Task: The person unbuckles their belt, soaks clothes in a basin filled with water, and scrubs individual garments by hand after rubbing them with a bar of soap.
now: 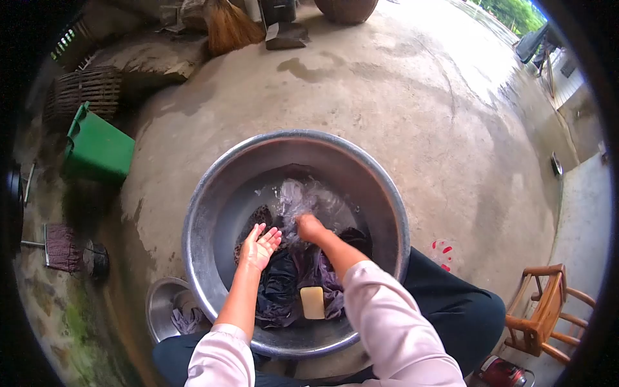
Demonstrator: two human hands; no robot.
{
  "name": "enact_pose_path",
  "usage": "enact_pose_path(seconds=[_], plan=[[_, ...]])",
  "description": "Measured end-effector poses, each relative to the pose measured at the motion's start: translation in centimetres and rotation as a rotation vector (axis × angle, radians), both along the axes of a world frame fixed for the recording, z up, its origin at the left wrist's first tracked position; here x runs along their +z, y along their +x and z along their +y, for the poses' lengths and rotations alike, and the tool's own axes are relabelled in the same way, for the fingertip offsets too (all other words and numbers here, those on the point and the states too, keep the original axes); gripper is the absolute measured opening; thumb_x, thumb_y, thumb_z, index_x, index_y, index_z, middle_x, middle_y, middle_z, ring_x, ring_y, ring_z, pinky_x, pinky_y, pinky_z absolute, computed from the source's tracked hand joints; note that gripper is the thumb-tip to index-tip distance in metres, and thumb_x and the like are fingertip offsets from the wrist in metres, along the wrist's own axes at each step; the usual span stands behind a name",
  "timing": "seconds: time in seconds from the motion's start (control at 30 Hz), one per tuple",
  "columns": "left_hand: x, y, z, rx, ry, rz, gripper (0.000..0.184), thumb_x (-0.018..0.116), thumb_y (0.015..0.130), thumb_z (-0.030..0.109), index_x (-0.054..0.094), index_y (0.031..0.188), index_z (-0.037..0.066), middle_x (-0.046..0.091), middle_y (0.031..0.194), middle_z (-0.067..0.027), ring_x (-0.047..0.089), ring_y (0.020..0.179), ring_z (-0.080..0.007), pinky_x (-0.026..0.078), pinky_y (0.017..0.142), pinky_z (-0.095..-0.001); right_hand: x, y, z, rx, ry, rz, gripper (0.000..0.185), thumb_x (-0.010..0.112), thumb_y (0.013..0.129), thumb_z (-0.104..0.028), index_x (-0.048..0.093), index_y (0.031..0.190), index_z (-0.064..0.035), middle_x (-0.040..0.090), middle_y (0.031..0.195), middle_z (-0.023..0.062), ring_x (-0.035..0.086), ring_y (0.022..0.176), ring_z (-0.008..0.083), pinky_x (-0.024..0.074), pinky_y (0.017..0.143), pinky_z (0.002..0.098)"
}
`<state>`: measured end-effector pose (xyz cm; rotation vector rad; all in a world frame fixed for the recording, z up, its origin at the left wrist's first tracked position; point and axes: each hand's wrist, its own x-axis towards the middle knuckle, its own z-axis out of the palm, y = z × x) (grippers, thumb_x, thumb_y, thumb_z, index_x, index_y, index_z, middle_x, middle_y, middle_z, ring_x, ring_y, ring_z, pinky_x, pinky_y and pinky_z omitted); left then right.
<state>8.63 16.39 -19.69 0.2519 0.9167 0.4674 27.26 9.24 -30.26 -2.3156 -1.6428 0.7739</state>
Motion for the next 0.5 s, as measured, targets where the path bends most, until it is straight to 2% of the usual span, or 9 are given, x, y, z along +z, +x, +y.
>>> enact_pose_path(seconds=[0.03,0.13,0.2,0.27,0.33,0.37,0.4,0.47,0.5], plan=[[-0.1,0.1,0.0,-0.002,0.001,0.008,0.037,0.058,0.092,0.033,0.047,0.115,0.008,0.054,0.116,-0.0254,0.059,0.102,-0.0372,0.051,0.086,-0.0457,1.5,0.6,-1.1,-0.030,0.224,0.306,0.033,0.056,0.075,-0.008,0.067,0.106,-0.0048,0.063,0.105,0.0235,0.063,0.095,0.0370,0.0500,0.085,0.0411],[-1.0,0.0,0.5,0.008,0.009,0.018,0.037,0.059,0.091,0.034,0.047,0.115,0.009,0.054,0.116,-0.0247,0.059,0.101,-0.0375,0.051,0.086,-0.0467,5.5,4.0,-3.9,-0.479,0.216,0.675,0.035,0.054,0.077,-0.003,0.067,0.109,-0.0082,0.067,0.104,0.0171,0.065,0.094,0.0328,0.0497,0.084,0.0366],[-1.6,-0.1,0.4,0.024,-0.010,0.014,0.037,0.059,0.091,0.035,0.046,0.116,0.011,0.054,0.117,-0.0246,0.058,0.102,-0.0378,0.050,0.087,-0.0476,2.7,6.2,-5.0,-0.759,0.429,0.448,0.038,0.061,0.078,-0.007,0.063,0.116,-0.0093,0.067,0.106,0.0163,0.064,0.097,0.0327,0.0488,0.085,0.0357],[-1.8,0.2,0.0,0.048,-0.052,-0.003,0.038,0.060,0.090,0.036,0.046,0.117,0.013,0.052,0.119,-0.0248,0.057,0.104,-0.0382,0.050,0.088,-0.0487,1.6,5.9,-4.7,-0.970,0.315,0.195,0.048,0.068,0.078,-0.021,0.058,0.122,-0.0080,0.065,0.109,0.0205,0.062,0.102,0.0340,0.0470,0.090,0.0387],[-1.6,0.6,-0.7,0.053,-0.125,-0.081,0.054,0.062,0.088,0.040,0.036,0.130,0.019,0.036,0.136,-0.0260,0.047,0.117,-0.0439,0.045,0.093,-0.0561,-1.8,3.7,-2.6,-1.059,0.390,0.027,0.051,0.070,0.077,-0.028,0.058,0.122,-0.0075,0.064,0.109,0.0221,0.061,0.105,0.0339,0.0463,0.092,0.0400],[-1.0,1.0,-1.1,0.043,-0.132,-0.091,0.064,0.062,0.086,0.045,0.029,0.136,0.021,0.029,0.141,-0.0253,0.043,0.120,-0.0457,0.043,0.094,-0.0585,1.3,2.4,-1.7,-0.986,0.198,0.292,0.058,0.072,0.073,-0.035,0.057,0.121,-0.0054,0.063,0.109,0.0237,0.061,0.106,0.0342,0.0465,0.091,0.0409],[-0.3,1.3,-1.5,0.031,-0.137,-0.099,0.075,0.062,0.084,0.050,0.022,0.142,0.024,0.023,0.145,-0.0245,0.039,0.124,-0.0475,0.041,0.094,-0.0610,4.3,1.1,-0.3,-0.906,0.027,0.352,0.054,0.072,0.072,-0.031,0.060,0.116,-0.0037,0.064,0.106,0.0243,0.061,0.104,0.0355,0.0477,0.089,0.0407],[1.4,1.4,-1.5,0.005,-0.149,-0.074,0.085,0.057,0.081,0.061,0.011,0.146,0.030,0.018,0.149,-0.0217,0.037,0.124,-0.0485,0.041,0.094,-0.0624,2.2,-1.7,1.0,-0.606,0.420,0.308,0.034,0.068,0.073,-0.021,0.065,0.102,-0.0034,0.065,0.097,0.0237,0.065,0.092,0.0366,0.0514,0.080,0.0431],[2.2,1.5,-1.8,-0.007,-0.161,-0.063,0.090,0.055,0.080,0.067,0.006,0.148,0.033,0.015,0.151,-0.0204,0.037,0.125,-0.0490,0.041,0.093,-0.0631,7.3,-3.1,1.5,-0.522,0.324,0.353,0.028,0.068,0.074,-0.019,0.065,0.099,-0.0060,0.065,0.096,0.0238,0.066,0.092,0.0345,0.0512,0.078,0.0439]])
